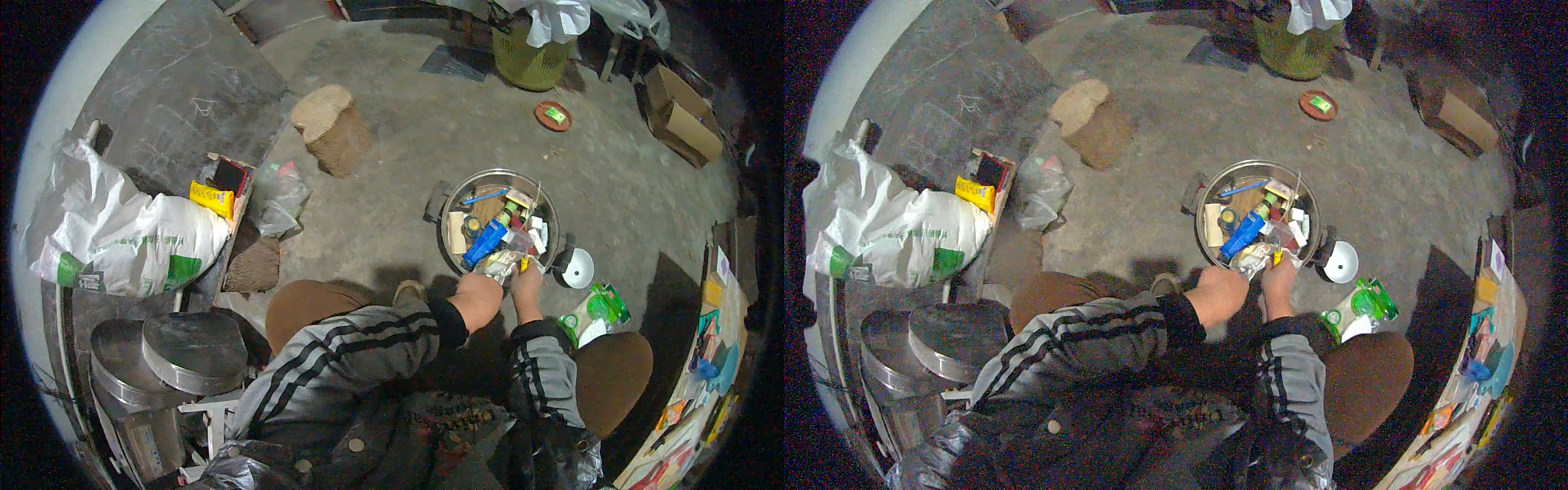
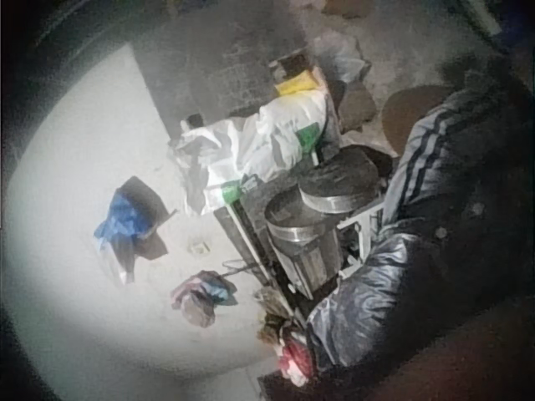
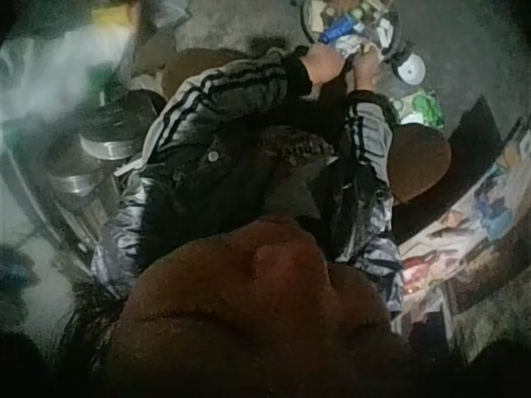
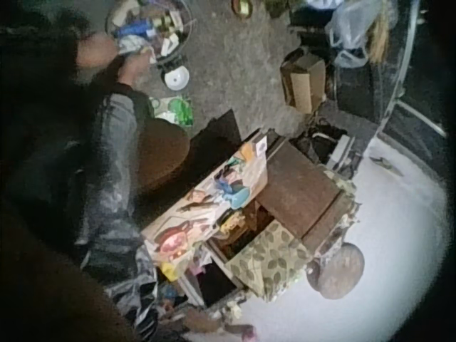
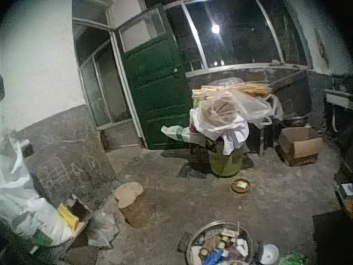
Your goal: The person sits on the floor and uses a yellow utility knife to cut small pieces of material from a metal tray. They handle the cut pieces and place them into a white bag.
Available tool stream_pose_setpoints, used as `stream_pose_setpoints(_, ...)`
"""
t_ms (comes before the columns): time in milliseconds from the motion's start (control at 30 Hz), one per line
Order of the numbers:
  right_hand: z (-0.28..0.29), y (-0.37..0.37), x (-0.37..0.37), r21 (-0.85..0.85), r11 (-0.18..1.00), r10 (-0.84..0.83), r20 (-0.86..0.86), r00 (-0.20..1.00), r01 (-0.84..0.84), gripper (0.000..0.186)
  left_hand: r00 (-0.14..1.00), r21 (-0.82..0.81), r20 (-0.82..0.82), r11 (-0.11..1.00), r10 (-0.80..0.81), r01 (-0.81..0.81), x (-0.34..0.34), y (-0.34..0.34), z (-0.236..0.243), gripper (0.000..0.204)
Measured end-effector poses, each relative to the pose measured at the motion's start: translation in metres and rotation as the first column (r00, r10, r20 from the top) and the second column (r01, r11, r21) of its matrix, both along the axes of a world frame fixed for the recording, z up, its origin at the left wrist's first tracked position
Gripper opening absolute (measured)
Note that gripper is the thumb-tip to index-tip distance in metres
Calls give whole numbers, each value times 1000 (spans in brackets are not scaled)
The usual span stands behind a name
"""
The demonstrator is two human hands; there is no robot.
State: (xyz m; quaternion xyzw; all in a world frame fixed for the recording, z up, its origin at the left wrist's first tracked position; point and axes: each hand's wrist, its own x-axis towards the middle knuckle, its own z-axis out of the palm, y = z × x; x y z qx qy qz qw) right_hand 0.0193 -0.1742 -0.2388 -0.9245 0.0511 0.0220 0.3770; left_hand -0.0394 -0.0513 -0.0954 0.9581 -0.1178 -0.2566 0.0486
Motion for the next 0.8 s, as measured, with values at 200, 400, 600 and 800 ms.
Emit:
stream_pose_setpoints(200,-2,4,0,-37,999,2,54,999,0,30,990,23,90,994,-108,106,-6,2,-1,16)
stream_pose_setpoints(400,-2,8,3,-80,997,-23,-36,999,20,30,998,46,19,997,-61,60,-3,-4,-4,18)
stream_pose_setpoints(600,-1,8,4,-76,997,-18,40,999,21,25,995,74,62,994,-82,78,-3,-2,-5,17)
stream_pose_setpoints(800,-9,6,6,10,1000,4,52,999,-5,27,997,52,-13,995,-79,79,-6,-1,-6,17)
